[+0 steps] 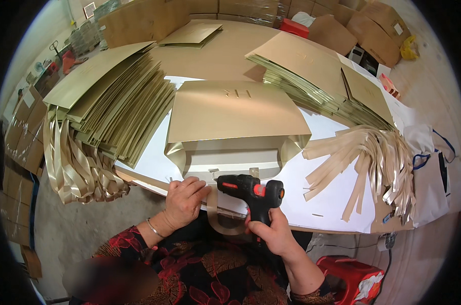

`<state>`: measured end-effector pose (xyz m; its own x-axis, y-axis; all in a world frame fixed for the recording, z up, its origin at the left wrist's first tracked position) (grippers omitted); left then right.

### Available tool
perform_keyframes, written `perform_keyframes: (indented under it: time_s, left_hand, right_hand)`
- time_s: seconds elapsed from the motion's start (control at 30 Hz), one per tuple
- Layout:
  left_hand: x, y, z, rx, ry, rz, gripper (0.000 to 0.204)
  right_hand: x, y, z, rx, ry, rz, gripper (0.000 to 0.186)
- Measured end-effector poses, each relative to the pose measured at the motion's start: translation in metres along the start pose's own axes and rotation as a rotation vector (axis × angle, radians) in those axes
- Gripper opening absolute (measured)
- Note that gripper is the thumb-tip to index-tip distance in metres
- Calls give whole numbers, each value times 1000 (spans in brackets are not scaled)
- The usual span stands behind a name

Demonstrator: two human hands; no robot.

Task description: Manually assemble paper gift bags by attaching handles using a hot glue gun.

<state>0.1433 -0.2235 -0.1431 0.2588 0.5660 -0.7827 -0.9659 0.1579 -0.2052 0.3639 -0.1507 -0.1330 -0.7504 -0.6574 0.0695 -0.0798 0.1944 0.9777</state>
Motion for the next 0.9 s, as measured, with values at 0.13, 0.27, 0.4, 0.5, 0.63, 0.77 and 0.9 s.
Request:
perform_keyframes:
  time_s: [0.13,0.27,0.4,0.5,0.63,0.77,0.9]
  left_hand:
    - [4,5,-3,-39,-17,-58,28]
    - [4,5,-2,-47,-22,-66,26]
    - [6,7,-4,-80,-24,-100,37]
    - [6,7,-3,-91,-25,-99,36]
    - [5,8,-4,-105,-40,-92,33]
    - [8,8,-3,-103,-34,-118,30]
    - [5,8,-2,-79,-68,-101,25]
  right_hand:
    - [-6,0,-8,17,-64,229,41]
    - [3,9,3,-89,-142,399,40]
    - [6,3,15,38,-63,293,37]
    - [4,-3,6,52,-62,235,38]
    - [3,9,3,57,-11,271,45]
    - [25,26,20,-28,-49,391,53]
    - [43,34,48,39,-29,286,48]
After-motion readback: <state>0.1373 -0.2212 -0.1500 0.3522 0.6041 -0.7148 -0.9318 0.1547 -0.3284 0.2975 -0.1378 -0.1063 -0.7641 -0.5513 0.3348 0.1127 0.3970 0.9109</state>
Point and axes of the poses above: each hand's wrist, its own z-axis towards the middle knuckle, its own x-axis out of the palm, y = z × x, the point moved 5 cm from there along z, towards the middle knuckle, and after that the axes turned 4 degrees about -x, right-handed, at the moved point
